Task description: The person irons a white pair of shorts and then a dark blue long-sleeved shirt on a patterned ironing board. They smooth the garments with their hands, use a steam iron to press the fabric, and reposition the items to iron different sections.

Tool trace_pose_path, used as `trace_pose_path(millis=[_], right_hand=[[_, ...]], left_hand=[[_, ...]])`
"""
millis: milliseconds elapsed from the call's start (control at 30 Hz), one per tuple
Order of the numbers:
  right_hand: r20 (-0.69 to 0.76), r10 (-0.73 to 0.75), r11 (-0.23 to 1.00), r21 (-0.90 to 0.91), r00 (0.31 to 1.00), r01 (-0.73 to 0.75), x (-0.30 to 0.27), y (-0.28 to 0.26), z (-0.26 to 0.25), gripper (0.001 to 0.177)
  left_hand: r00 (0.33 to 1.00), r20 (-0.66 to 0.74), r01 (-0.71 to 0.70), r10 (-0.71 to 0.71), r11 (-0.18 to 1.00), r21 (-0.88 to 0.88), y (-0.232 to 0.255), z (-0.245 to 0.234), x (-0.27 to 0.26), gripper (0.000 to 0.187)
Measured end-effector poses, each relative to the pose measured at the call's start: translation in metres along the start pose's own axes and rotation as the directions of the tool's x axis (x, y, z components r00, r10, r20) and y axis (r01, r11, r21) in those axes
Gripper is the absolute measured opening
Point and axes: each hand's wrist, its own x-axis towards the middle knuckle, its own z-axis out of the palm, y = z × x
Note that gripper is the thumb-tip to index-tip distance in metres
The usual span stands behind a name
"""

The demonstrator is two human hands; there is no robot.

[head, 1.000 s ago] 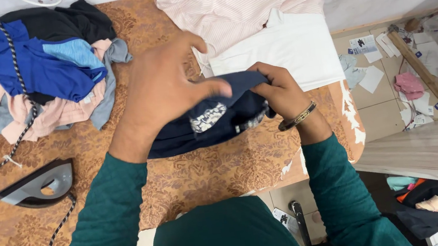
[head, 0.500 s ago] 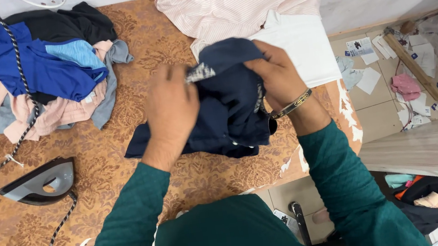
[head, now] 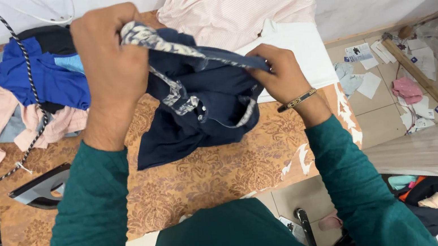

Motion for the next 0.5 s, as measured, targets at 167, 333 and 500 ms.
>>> trace_pose_path(millis=[167, 333, 500], right_hand=[[0.082, 0.297, 0.808, 0.509, 0.951, -0.296, 0.001, 0.025, 0.011, 0.011], [0.425, 0.257, 0.767, 0.457, 0.868, -0.45, -0.004, 0.008, -0.027, 0.018], [0.537, 0.029, 0.653, 0.629, 0.843, -0.423, -0.003, -0.003, -0.098, 0.033]], left_hand=[[0.992, 0.119, -0.046, 0.034, 0.994, 0.098, 0.008, -0.008, 0.021, 0.014], [0.909, 0.36, -0.21, 0.21, 0.977, -0.04, 0.04, -0.048, 0.029, 0.014], [0.32, 0.942, 0.471, -0.103, 0.88, -0.064, 0.054, -0.093, 0.039, 0.044]])
